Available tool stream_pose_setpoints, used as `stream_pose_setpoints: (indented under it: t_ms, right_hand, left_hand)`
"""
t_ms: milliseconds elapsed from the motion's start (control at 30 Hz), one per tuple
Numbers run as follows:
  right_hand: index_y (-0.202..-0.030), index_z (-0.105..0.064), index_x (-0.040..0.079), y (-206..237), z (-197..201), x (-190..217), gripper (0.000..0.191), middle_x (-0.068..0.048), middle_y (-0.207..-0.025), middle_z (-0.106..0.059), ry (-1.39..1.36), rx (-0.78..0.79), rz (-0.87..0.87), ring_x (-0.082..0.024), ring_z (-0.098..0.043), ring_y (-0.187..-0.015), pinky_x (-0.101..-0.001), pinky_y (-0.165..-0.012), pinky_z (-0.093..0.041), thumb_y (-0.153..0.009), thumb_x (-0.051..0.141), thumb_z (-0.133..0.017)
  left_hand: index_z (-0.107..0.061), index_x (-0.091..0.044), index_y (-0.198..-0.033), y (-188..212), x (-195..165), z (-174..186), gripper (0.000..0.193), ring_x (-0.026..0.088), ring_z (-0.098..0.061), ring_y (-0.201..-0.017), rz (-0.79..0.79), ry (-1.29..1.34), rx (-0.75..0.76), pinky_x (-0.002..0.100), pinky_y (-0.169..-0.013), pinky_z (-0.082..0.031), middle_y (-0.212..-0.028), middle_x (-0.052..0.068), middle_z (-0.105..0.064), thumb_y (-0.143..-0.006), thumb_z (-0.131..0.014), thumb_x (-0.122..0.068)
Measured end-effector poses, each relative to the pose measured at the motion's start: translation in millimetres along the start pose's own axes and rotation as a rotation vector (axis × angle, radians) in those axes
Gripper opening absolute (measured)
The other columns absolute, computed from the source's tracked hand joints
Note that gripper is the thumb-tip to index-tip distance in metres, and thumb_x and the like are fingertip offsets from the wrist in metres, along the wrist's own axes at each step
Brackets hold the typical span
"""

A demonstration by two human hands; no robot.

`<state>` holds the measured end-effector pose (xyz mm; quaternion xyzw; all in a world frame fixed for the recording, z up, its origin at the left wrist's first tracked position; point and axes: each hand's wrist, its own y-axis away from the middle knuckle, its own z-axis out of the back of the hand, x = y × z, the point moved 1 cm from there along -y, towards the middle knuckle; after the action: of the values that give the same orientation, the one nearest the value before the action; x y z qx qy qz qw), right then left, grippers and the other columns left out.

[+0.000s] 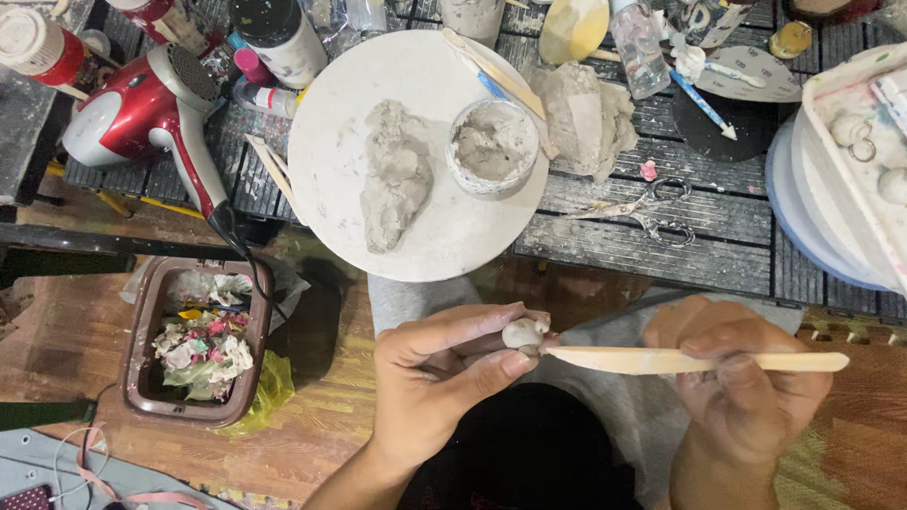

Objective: The person shapes a small piece of clay into a figurine using a wooden sculpting tool and their fingers. They repeatedly smooth and refine the surface of the clay object while seated at a cluttered workbench.

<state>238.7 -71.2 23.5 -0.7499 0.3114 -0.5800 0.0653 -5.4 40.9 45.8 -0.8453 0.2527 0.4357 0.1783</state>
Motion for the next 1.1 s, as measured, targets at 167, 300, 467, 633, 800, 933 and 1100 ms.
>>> stream_pose_setpoints:
  t_ms: [167, 300, 467, 633, 800, 933, 1100]
  right_hand:
    - [-0.106, -0.069, -0.009, -2, -1, 2, 0.026, -0.017, -0.075, -0.066, 0.028, 0.043, 0.001, -0.019, -0.057, -0.059, -0.0407, -0.062, -0.05, -0.106, 0.017, -0.065]
    - [-0.105, -0.07, -0.008, 2, 3, -1, 0.025, -0.014, -0.071, -0.067, 0.075, 0.048, 0.015, -0.017, -0.058, -0.057, -0.038, -0.057, -0.05, -0.104, 0.017, -0.066]
    - [-0.099, -0.069, 0.0, 15, -3, -14, 0.017, -0.016, -0.074, -0.067, 0.147, 0.003, 0.138, -0.017, -0.06, -0.054, -0.0404, -0.055, -0.055, -0.099, 0.017, -0.067]
    - [-0.111, -0.071, -0.002, 38, -18, -28, 0.022, -0.013, -0.075, -0.068, 0.038, -0.07, 0.168, -0.016, -0.062, -0.059, -0.0373, -0.061, -0.057, -0.107, 0.017, -0.063]
    - [-0.118, -0.07, -0.002, 48, -22, -34, 0.02, -0.019, -0.088, -0.068, -0.033, -0.154, 0.156, -0.017, -0.064, -0.067, -0.042, -0.069, -0.058, -0.109, 0.014, -0.061]
    - [-0.114, -0.07, -0.004, 54, -24, -30, 0.021, -0.019, -0.09, -0.069, -0.015, -0.145, 0.126, -0.017, -0.064, -0.07, -0.043, -0.072, -0.058, -0.11, 0.015, -0.061]
    - [-0.114, -0.072, 0.002, 52, -24, -32, 0.022, -0.007, -0.076, -0.071, 0.146, -0.092, 0.217, -0.016, -0.064, -0.064, -0.0379, -0.062, -0.058, -0.107, 0.019, -0.06]
  left_hand:
    - [-0.067, 0.01, -0.13, 2, 3, 2, 0.037, 0.033, -0.075, -0.11, 0.014, -0.02, -0.005, 0.041, -0.097, -0.066, -0.123, 0.026, -0.074, -0.093, -0.071, 0.016]
    - [-0.067, 0.011, -0.128, 3, 7, 3, 0.037, 0.034, -0.076, -0.107, 0.077, -0.003, -0.043, 0.041, -0.095, -0.067, -0.12, 0.028, -0.075, -0.092, -0.071, 0.016]
    - [-0.065, 0.011, -0.121, 1, 15, 2, 0.031, 0.039, -0.073, -0.114, 0.048, 0.282, -0.072, 0.046, -0.099, -0.064, -0.124, 0.03, -0.07, -0.092, -0.069, 0.018]
    - [-0.064, 0.008, -0.121, 2, 25, -2, 0.032, 0.041, -0.071, -0.117, 0.036, 0.472, -0.07, 0.049, -0.101, -0.063, -0.126, 0.029, -0.068, -0.091, -0.07, 0.018]
    - [-0.065, 0.009, -0.127, 4, 33, -3, 0.035, 0.042, -0.071, -0.118, 0.053, 0.489, -0.042, 0.05, -0.098, -0.063, -0.128, 0.03, -0.067, -0.092, -0.071, 0.012]
    - [-0.065, 0.009, -0.128, 5, 39, -2, 0.036, 0.036, -0.072, -0.112, 0.045, 0.508, -0.041, 0.047, -0.095, -0.065, -0.131, 0.03, -0.067, -0.093, -0.071, 0.012]
    - [-0.065, 0.006, -0.129, 7, 45, -1, 0.04, 0.026, -0.07, -0.112, 0.005, 0.477, -0.078, 0.036, -0.099, -0.061, -0.133, 0.028, -0.067, -0.092, -0.072, 0.018]
